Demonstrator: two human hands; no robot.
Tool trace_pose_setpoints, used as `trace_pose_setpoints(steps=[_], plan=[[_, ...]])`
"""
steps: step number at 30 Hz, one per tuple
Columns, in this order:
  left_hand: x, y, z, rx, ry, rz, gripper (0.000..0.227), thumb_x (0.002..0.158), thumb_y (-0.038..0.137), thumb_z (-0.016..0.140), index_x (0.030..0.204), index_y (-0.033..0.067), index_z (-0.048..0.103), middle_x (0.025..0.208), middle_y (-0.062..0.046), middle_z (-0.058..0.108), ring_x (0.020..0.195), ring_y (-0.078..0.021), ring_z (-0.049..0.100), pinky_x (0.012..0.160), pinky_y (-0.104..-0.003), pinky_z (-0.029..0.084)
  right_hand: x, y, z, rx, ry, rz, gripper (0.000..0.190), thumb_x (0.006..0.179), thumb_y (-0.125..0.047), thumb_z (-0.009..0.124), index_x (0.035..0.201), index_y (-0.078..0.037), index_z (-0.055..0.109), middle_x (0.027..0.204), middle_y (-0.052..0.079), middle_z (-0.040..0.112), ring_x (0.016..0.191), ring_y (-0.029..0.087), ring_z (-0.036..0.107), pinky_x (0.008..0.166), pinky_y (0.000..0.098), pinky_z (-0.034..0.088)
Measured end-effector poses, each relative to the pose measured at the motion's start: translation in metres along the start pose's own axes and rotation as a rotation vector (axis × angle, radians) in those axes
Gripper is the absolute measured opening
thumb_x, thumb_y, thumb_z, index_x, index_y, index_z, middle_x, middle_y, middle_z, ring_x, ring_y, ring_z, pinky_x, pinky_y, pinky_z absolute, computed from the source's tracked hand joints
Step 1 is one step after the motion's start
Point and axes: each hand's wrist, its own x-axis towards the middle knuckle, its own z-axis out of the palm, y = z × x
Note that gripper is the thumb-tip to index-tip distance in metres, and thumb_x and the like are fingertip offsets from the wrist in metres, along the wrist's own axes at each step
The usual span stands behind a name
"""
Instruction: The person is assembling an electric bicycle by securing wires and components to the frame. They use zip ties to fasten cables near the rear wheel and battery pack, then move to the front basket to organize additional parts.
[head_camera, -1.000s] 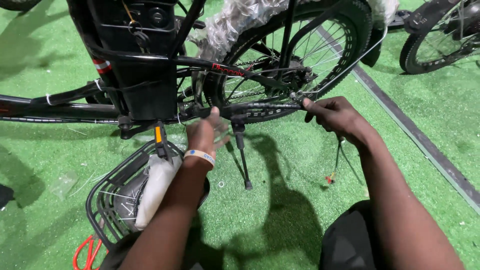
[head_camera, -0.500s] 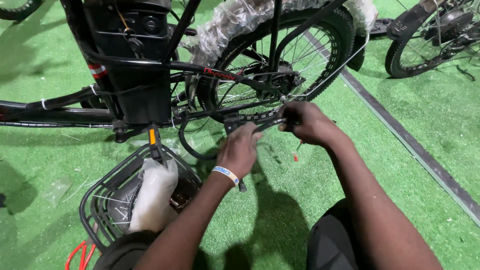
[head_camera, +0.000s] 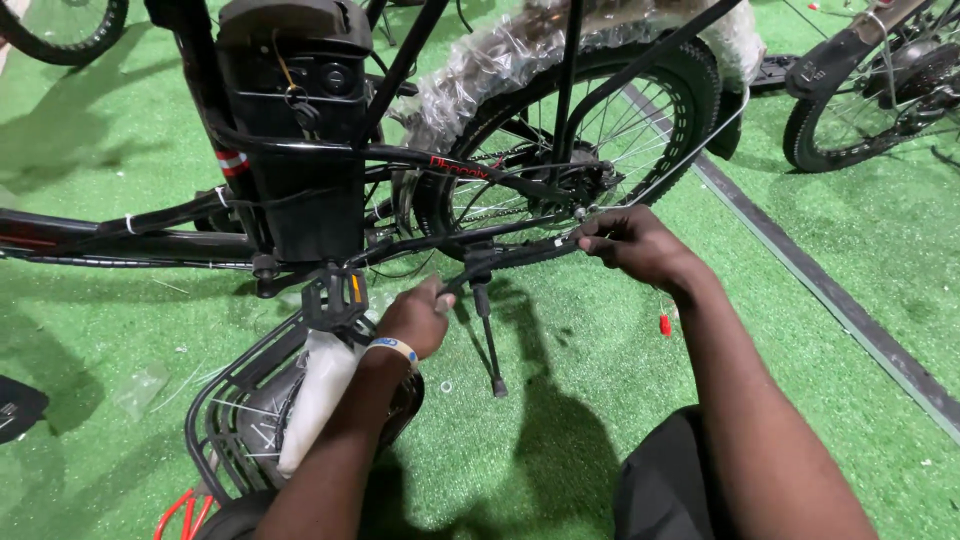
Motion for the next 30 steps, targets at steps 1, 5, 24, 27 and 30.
trace_pose_setpoints(steps=[1,5,24,27,30], plan=[[-0.002,0.003,-0.002,0.002,0.002,0.001,0.034,0.096,0.036,0.043,0.121,0.0178,0.057,0.114,-0.014,0.067,0.113,-0.0333,0.062,0.096,-0.048,0.048,0.000,-0.001,0.002,0.002,0.001,-0.002,0.002,0.083,0.001,0.071,0.084,0.002,0.069,0.068,0.008,0.056,0.054,0.010,0.049,0.048,0.0246,0.044],[-0.008,0.016,-0.005,-0.106,-0.061,0.067,0.035,0.092,0.029,0.051,0.124,0.0199,0.057,0.112,-0.009,0.069,0.108,-0.0279,0.065,0.097,-0.044,0.049,0.001,-0.009,0.010,-0.059,0.000,0.022,0.005,0.082,-0.002,0.071,0.084,0.002,0.069,0.067,0.007,0.057,0.052,0.011,0.051,0.048,0.0246,0.044],[0.002,0.056,0.019,-0.476,0.020,0.282,0.031,0.095,0.031,0.042,0.110,0.0160,0.065,0.082,-0.010,0.067,0.088,-0.0321,0.067,0.084,-0.045,0.051,0.011,-0.014,0.039,-0.203,-0.198,-0.032,0.002,0.079,-0.003,0.072,0.080,-0.004,0.071,0.065,0.008,0.066,0.057,0.015,0.060,0.058,0.0284,0.051],[0.009,0.056,0.020,-0.464,0.015,0.289,0.032,0.095,0.032,0.041,0.110,0.0167,0.064,0.082,-0.010,0.067,0.088,-0.0329,0.067,0.084,-0.046,0.051,0.009,-0.021,0.039,-0.195,-0.212,-0.052,0.001,0.081,-0.003,0.072,0.081,-0.003,0.071,0.064,0.007,0.066,0.058,0.014,0.060,0.058,0.0279,0.050],[0.013,0.056,0.024,-0.446,0.025,0.293,0.032,0.095,0.034,0.043,0.110,0.0158,0.064,0.083,-0.013,0.068,0.091,-0.0356,0.067,0.086,-0.047,0.050,0.005,-0.037,0.036,-0.176,-0.267,-0.061,0.021,0.075,-0.007,0.078,0.095,-0.004,0.074,0.079,0.011,0.069,0.069,0.019,0.058,0.069,0.0341,0.052]])
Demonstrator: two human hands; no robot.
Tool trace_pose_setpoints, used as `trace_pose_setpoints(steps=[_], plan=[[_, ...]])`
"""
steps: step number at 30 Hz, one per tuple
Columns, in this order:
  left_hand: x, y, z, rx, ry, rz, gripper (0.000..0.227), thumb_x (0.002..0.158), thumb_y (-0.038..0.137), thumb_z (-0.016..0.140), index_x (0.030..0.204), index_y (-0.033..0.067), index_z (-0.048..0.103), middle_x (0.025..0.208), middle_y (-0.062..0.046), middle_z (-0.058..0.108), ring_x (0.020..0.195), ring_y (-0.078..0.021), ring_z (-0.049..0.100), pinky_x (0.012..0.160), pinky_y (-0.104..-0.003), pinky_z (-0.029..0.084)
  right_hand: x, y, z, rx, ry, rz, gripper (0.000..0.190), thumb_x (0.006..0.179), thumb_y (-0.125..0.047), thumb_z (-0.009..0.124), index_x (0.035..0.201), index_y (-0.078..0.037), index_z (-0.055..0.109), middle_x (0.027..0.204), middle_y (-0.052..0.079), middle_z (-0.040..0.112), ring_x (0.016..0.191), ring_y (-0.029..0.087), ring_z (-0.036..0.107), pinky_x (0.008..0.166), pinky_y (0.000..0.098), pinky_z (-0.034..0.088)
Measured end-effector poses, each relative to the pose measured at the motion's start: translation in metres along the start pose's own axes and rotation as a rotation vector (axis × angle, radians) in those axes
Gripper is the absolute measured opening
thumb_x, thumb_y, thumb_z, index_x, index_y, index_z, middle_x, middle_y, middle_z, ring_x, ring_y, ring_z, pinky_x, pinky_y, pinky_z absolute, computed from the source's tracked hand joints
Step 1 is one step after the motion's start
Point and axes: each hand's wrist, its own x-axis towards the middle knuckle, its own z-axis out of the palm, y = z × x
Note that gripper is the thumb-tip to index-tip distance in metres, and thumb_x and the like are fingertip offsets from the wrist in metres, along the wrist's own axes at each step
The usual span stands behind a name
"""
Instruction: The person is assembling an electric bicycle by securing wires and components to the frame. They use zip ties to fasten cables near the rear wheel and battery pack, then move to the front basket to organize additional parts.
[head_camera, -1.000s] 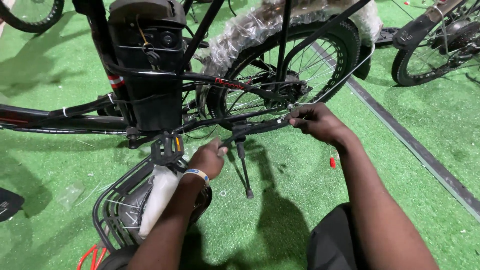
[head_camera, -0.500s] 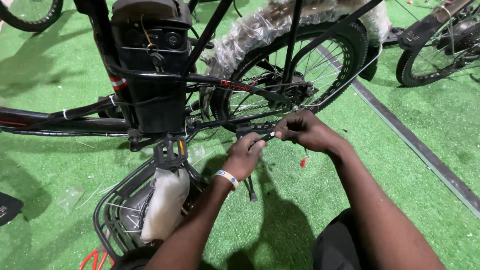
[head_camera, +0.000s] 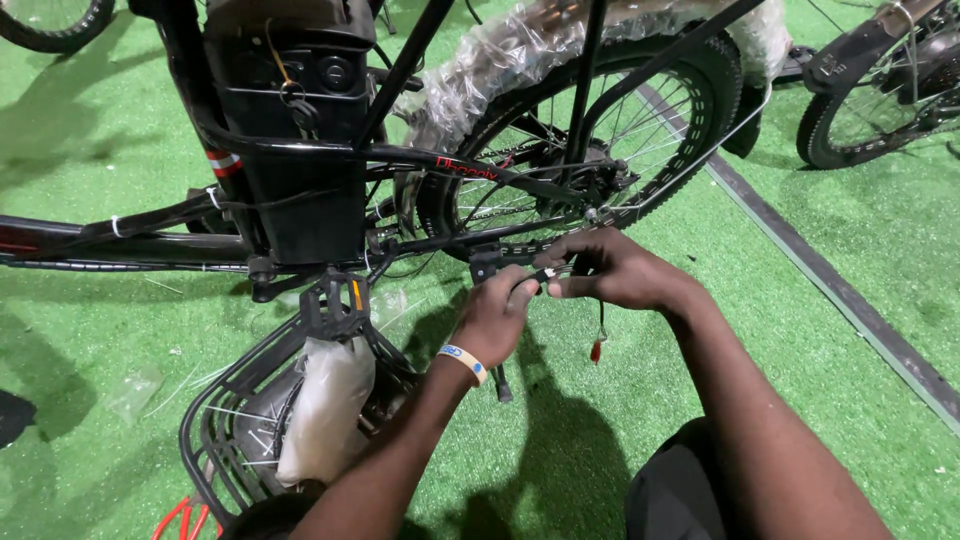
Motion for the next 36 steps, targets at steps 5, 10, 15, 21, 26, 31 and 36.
trace_pose_setpoints(steps=[5,10,15,21,26,31,36], plan=[[0.015,-0.020,0.016,-0.170,-0.006,0.020,0.030,0.096,0.032,0.044,0.102,0.0127,0.066,0.077,-0.007,0.067,0.075,-0.0231,0.066,0.075,-0.037,0.052,0.002,0.018,0.002,-0.091,0.045,-0.042,0.017,0.078,-0.008,0.076,0.095,-0.006,0.075,0.085,0.015,0.071,0.077,0.024,0.064,0.072,0.0376,0.052],[0.018,-0.026,0.017,-0.193,-0.035,0.012,0.026,0.096,0.028,0.048,0.108,0.0101,0.063,0.081,-0.007,0.071,0.071,-0.0189,0.068,0.071,-0.033,0.055,0.004,0.054,-0.022,-0.172,0.273,-0.033,0.018,0.084,-0.010,0.073,0.101,-0.007,0.073,0.091,0.016,0.070,0.086,0.027,0.068,0.079,0.0388,0.052],[0.007,-0.010,0.004,-0.032,0.032,0.058,0.026,0.096,0.030,0.048,0.103,0.0099,0.063,0.077,-0.007,0.070,0.071,-0.0252,0.070,0.072,-0.040,0.055,0.013,0.105,-0.042,-0.523,1.003,0.220,0.013,0.087,-0.026,0.074,0.099,-0.023,0.070,0.091,-0.002,0.063,0.097,0.031,0.059,0.085,0.0548,0.046],[0.016,0.003,0.002,0.076,0.198,0.200,0.032,0.096,0.025,0.038,0.109,0.0082,0.063,0.091,-0.018,0.068,0.090,-0.0410,0.065,0.081,-0.051,0.050,0.012,0.040,0.011,-0.207,0.972,-0.007,0.016,0.085,-0.023,0.079,0.090,-0.013,0.068,0.081,0.009,0.065,0.081,0.030,0.065,0.075,0.0427,0.052],[0.004,0.032,-0.018,0.178,0.309,0.291,0.030,0.096,0.019,0.037,0.106,0.0065,0.062,0.090,-0.020,0.066,0.095,-0.0428,0.063,0.084,-0.052,0.049,0.018,0.014,0.060,0.367,0.512,0.296,0.033,0.085,-0.038,0.070,0.084,-0.005,0.068,0.061,0.009,0.061,0.044,0.016,0.060,0.041,0.0271,0.053],[-0.017,0.049,-0.036,0.268,0.336,0.346,0.023,0.096,0.014,0.042,0.108,0.0086,0.062,0.098,-0.018,0.067,0.098,-0.0410,0.064,0.080,-0.051,0.052,0.016,-0.016,0.062,0.746,0.338,0.273,0.043,0.091,-0.038,0.060,0.118,-0.005,0.055,0.084,0.008,0.054,0.062,0.017,0.056,0.051,0.0287,0.054],[-0.018,0.020,-0.050,0.262,0.318,0.390,0.025,0.094,0.028,0.057,0.114,0.0133,0.061,0.099,-0.010,0.066,0.095,-0.0359,0.066,0.080,-0.048,0.054,0.029,0.000,0.049,0.998,0.486,0.219,0.027,0.090,-0.025,0.063,0.113,-0.012,0.059,0.105,0.008,0.060,0.080,0.018,0.060,0.075,0.0299,0.057]])
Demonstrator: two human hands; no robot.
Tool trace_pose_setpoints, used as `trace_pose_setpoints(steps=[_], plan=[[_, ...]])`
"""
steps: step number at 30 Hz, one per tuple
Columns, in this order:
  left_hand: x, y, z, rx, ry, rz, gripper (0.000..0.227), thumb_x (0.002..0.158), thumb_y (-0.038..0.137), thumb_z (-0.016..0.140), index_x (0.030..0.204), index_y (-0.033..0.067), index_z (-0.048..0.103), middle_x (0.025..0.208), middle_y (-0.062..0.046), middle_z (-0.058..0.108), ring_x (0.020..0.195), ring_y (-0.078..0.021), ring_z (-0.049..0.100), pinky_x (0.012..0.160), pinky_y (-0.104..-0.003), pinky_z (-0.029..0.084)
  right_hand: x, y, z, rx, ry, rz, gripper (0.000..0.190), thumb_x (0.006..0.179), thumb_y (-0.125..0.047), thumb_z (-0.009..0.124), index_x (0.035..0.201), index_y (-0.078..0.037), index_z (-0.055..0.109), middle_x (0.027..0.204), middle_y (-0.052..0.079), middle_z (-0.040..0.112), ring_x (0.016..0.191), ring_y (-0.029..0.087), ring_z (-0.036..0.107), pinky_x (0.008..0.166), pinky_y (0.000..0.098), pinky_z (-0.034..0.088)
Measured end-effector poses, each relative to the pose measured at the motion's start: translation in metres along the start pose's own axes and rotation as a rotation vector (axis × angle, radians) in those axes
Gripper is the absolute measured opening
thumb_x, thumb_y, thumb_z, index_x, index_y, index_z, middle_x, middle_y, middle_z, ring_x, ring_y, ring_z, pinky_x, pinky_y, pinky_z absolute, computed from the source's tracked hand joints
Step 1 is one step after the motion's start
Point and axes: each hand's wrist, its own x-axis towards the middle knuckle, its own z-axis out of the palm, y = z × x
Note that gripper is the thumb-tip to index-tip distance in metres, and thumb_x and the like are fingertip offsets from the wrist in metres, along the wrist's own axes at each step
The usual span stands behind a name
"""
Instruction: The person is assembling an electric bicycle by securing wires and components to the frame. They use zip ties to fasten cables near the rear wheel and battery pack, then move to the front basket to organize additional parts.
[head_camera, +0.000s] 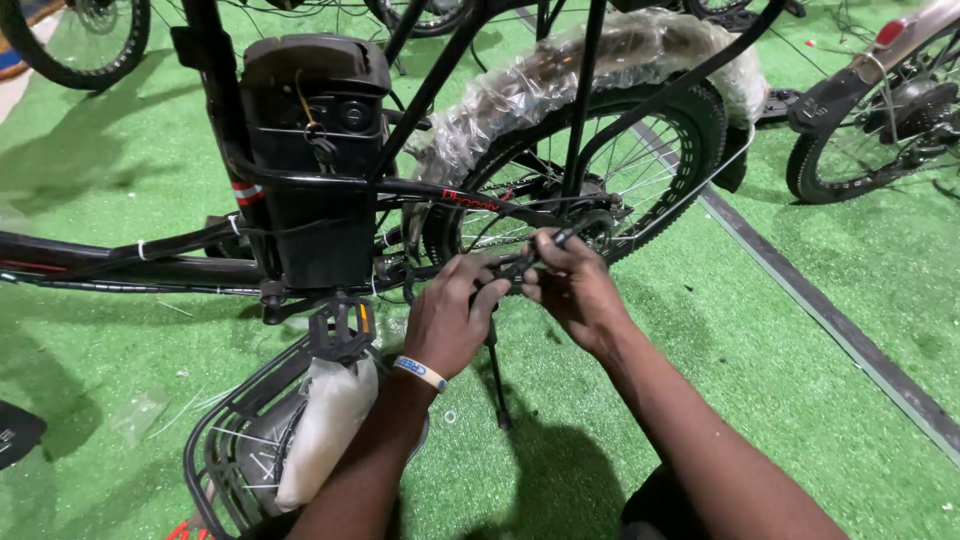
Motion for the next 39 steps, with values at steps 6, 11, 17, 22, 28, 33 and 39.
trace_pose_setpoints(steps=[6,11,17,22,28,33,39], plan=[[-0.006,-0.033,-0.004,0.052,0.144,-0.032,0.024,0.095,0.015,0.050,0.117,0.0109,0.060,0.095,-0.014,0.066,0.101,-0.0407,0.062,0.091,-0.051,0.049,-0.006,-0.008,0.013,0.271,-0.004,-0.061,0.022,0.088,-0.014,0.066,0.107,-0.007,0.058,0.109,0.013,0.064,0.085,0.026,0.068,0.079,0.0354,0.063],[-0.004,-0.049,-0.016,0.071,0.286,-0.086,0.024,0.096,0.012,0.047,0.117,0.0117,0.059,0.096,-0.012,0.063,0.096,-0.0383,0.061,0.087,-0.050,0.049,0.025,0.014,0.010,0.427,-0.021,0.022,0.021,0.088,-0.015,0.066,0.104,-0.005,0.057,0.110,0.012,0.065,0.089,0.028,0.070,0.080,0.0366,0.062],[0.002,-0.053,-0.046,0.030,0.419,-0.132,0.022,0.096,0.012,0.048,0.113,0.0144,0.060,0.092,-0.014,0.060,0.093,-0.0432,0.058,0.085,-0.054,0.047,0.058,0.039,0.000,0.416,0.134,0.259,0.023,0.091,-0.028,0.062,0.096,-0.006,0.059,0.094,0.005,0.069,0.079,0.018,0.070,0.074,0.0326,0.062],[0.001,-0.056,-0.068,-0.041,0.482,-0.183,0.024,0.096,0.013,0.046,0.115,0.0128,0.062,0.090,-0.018,0.058,0.094,-0.0454,0.057,0.086,-0.054,0.045,0.076,0.053,-0.002,0.086,0.294,0.064,0.017,0.090,-0.026,0.064,0.092,-0.009,0.062,0.083,0.004,0.062,0.067,0.018,0.067,0.063,0.0369,0.061],[0.005,-0.085,-0.066,0.063,0.588,-0.310,0.024,0.094,0.011,0.054,0.113,0.0206,0.064,0.092,-0.014,0.057,0.096,-0.0423,0.058,0.088,-0.051,0.046,0.040,0.029,0.029,-0.507,0.111,-0.583,0.024,0.079,-0.006,0.077,0.102,-0.009,0.071,0.096,0.010,0.070,0.090,0.017,0.068,0.074,0.0289,0.057],[0.006,-0.093,-0.059,0.057,0.716,-0.458,0.022,0.095,0.014,0.049,0.115,0.0182,0.057,0.106,-0.013,0.053,0.105,-0.0382,0.054,0.093,-0.049,0.043,0.037,0.046,0.037,-0.880,-0.005,-0.426,0.029,0.082,-0.024,0.075,0.110,-0.030,0.072,0.107,-0.001,0.072,0.090,0.020,0.071,0.077,0.0311,0.059],[0.008,-0.067,-0.065,-0.085,0.744,-0.552,0.026,0.098,0.012,0.041,0.122,0.0105,0.051,0.117,-0.018,0.048,0.115,-0.0405,0.049,0.099,-0.051,0.038,0.024,0.045,0.055,-0.979,-0.040,-0.372,0.027,0.089,-0.033,0.063,0.113,-0.025,0.071,0.104,0.009,0.072,0.102,0.033,0.066,0.087,0.0453,0.054]])
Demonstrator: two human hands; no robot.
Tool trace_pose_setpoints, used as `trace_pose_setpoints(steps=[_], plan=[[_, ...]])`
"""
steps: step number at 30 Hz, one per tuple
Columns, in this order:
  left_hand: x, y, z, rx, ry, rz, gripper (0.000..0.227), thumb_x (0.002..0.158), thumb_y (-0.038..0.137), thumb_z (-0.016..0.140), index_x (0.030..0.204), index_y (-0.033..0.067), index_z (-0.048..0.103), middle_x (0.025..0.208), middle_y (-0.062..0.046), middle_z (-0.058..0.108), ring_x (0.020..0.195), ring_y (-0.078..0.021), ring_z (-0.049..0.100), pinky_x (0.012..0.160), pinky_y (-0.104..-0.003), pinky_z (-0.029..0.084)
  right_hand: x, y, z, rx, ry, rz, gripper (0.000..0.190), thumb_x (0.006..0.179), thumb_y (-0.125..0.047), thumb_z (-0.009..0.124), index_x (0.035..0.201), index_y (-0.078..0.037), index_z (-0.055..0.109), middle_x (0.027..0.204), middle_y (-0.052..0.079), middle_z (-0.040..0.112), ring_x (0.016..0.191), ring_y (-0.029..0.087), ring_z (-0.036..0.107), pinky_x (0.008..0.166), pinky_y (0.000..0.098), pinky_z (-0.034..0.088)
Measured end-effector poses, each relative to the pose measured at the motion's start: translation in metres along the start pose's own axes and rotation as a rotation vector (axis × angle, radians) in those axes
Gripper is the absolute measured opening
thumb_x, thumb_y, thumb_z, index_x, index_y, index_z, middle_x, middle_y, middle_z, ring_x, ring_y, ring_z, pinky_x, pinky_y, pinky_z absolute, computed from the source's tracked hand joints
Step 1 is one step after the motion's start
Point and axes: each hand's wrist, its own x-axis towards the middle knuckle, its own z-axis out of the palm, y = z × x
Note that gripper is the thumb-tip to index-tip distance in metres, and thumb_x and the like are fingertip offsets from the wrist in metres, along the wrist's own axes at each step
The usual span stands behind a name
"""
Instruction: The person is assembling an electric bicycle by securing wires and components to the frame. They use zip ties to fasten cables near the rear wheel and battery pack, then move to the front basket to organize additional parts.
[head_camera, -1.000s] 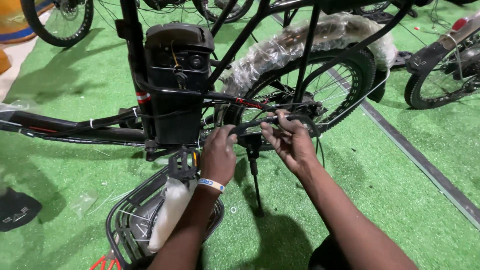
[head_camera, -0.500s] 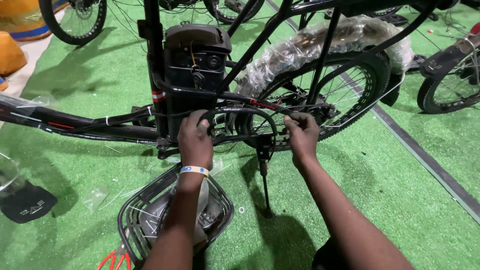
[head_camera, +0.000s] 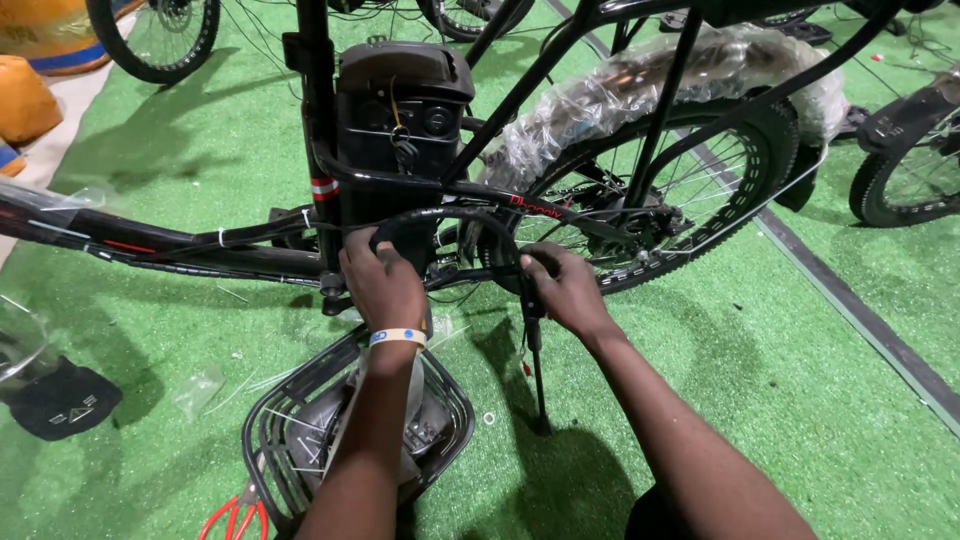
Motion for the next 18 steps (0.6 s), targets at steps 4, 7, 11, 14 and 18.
trace_pose_setpoints(steps=[4,7,11,14,18], plan=[[0.002,-0.002,0.000,-0.043,0.026,0.000,0.026,0.096,0.012,0.040,0.119,0.0082,0.051,0.116,-0.019,0.048,0.116,-0.0436,0.047,0.100,-0.054,0.036,0.009,0.014,0.012,-0.016,-0.029,0.041,0.027,0.088,-0.035,0.064,0.112,-0.027,0.072,0.102,0.010,0.072,0.102,0.035,0.066,0.086,0.0461,0.053],[0.004,-0.005,0.001,-0.038,0.037,-0.022,0.025,0.096,0.013,0.040,0.118,0.0090,0.051,0.115,-0.018,0.049,0.117,-0.0432,0.047,0.100,-0.053,0.036,0.013,0.020,0.017,-0.008,-0.032,0.080,0.029,0.085,-0.034,0.068,0.112,-0.025,0.072,0.097,0.010,0.073,0.098,0.032,0.068,0.083,0.0435,0.054],[0.006,-0.008,0.001,-0.035,0.030,-0.050,0.024,0.095,0.015,0.040,0.115,0.0105,0.051,0.115,-0.016,0.050,0.117,-0.0418,0.047,0.102,-0.053,0.036,0.007,0.013,0.016,-0.093,-0.148,0.062,0.044,0.081,-0.018,0.066,0.125,-0.025,0.065,0.109,0.014,0.070,0.110,0.040,0.060,0.092,0.0525,0.049],[0.008,-0.009,0.000,-0.050,0.039,-0.059,0.023,0.093,0.015,0.040,0.112,0.0099,0.052,0.113,-0.016,0.052,0.116,-0.0419,0.048,0.101,-0.052,0.036,0.004,0.011,0.013,-0.088,-0.202,0.013,0.056,0.076,-0.008,0.062,0.130,-0.025,0.061,0.114,0.018,0.068,0.113,0.045,0.056,0.096,0.0555,0.046],[0.009,-0.008,0.000,-0.069,0.053,-0.054,0.021,0.092,0.015,0.041,0.108,0.0099,0.054,0.109,-0.016,0.054,0.114,-0.0414,0.051,0.099,-0.052,0.038,0.004,0.007,0.007,-0.065,-0.231,-0.044,0.060,0.074,-0.007,0.062,0.132,-0.024,0.059,0.118,0.020,0.066,0.116,0.048,0.054,0.098,0.0566,0.044]])
